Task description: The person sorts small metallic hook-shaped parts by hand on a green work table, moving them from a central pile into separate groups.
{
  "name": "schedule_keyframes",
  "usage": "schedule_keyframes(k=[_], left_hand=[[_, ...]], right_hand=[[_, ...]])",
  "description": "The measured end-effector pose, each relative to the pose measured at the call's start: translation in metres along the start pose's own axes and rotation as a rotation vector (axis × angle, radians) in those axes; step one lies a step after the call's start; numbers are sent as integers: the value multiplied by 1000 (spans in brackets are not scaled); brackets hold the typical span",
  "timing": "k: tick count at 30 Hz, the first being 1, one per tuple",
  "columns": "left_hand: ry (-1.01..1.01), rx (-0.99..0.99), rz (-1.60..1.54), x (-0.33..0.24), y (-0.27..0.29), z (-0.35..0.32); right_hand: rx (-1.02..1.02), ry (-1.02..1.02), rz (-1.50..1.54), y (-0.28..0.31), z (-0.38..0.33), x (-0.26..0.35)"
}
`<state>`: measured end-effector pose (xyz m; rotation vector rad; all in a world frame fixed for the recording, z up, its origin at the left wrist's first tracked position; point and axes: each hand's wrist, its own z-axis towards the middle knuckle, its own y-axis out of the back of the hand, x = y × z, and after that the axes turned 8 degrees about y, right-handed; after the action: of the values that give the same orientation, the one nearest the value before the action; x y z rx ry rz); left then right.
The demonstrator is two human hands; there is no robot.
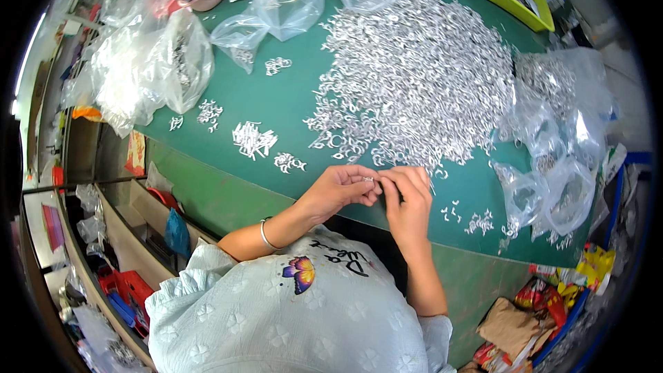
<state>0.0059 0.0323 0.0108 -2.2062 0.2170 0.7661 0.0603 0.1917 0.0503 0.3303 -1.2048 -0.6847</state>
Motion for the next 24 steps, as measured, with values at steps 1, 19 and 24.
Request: schedule_keyframes(k=[1,19,24], left_hand=[[-28,-17,49,-7,4,-3],[-838,-916,1466,-152,162,29],[-855,-735,1559,-115,84,0]], right_hand=[[-29,-19,34,1,1,0],[-41,-1,-455,22,5,-49],[83,-57,-563,-10,15,-60]])
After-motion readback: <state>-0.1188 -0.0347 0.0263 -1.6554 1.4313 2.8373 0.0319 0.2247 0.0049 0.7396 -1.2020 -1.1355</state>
